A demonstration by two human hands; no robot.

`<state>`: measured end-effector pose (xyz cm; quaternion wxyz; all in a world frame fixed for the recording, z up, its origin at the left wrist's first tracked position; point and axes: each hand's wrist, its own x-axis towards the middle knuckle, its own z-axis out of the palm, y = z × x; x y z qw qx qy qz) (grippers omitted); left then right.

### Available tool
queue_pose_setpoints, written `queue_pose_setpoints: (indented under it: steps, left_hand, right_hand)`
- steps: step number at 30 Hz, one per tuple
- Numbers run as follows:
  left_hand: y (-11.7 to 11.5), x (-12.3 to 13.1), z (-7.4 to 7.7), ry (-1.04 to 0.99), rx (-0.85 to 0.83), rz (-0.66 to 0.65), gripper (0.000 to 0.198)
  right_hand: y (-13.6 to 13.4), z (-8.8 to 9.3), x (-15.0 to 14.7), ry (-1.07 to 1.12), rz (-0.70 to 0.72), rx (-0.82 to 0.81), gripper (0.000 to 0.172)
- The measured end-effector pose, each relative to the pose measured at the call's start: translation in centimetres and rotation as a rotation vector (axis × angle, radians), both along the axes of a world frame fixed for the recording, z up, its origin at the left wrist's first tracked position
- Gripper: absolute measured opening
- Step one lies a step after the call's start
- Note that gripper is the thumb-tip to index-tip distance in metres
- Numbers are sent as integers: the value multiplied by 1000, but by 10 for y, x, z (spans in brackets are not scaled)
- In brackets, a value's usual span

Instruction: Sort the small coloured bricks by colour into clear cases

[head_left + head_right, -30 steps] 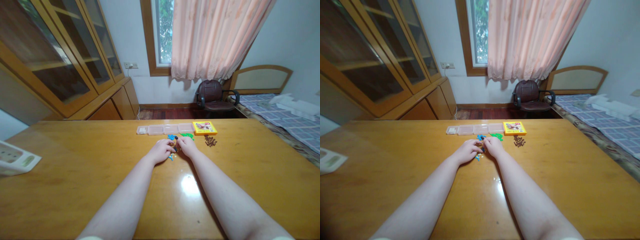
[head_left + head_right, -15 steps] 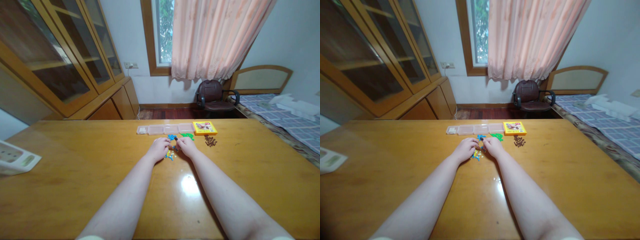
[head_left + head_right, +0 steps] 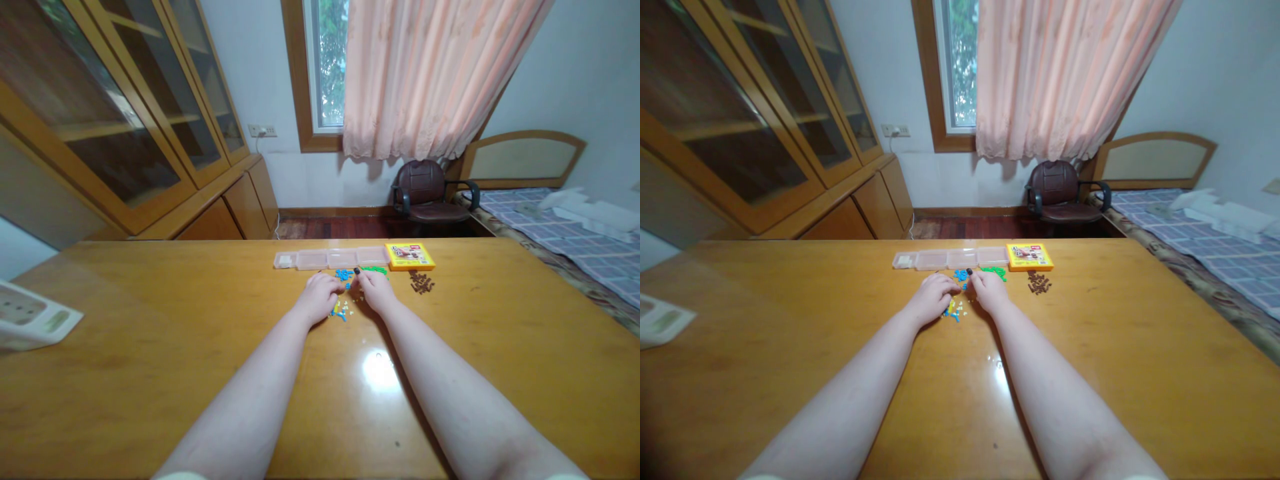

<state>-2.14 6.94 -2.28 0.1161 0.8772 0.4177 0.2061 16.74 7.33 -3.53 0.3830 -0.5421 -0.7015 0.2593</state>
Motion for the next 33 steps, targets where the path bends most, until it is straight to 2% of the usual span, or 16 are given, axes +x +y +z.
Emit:
queue_pose_setpoints:
  steps: [7,13,18,22,25,29,33]
  left_hand:
    - [-1,2,-1,17,-27,-73,35]
    - [1,2,-2,-7,-16,-45,36]
    - [4,-2,0,-31,12,46,29]
    - [6,-5,1,-84,16,144,28]
    - [7,-6,1,-139,27,188,28]
    - [7,-5,0,-156,36,188,26]
    - [6,-5,1,-140,32,186,26]
  right_hand:
    - [0,0,-2,-65,25,-34,39]
    - [-1,2,-1,-129,69,33,36]
    - [-6,4,-2,-10,249,17,44]
    - [-9,2,-6,53,412,-46,41]
    - [-10,1,-8,86,470,-120,42]
    - [-9,0,-9,34,472,-132,40]
    - [-9,1,-7,-10,369,-133,41]
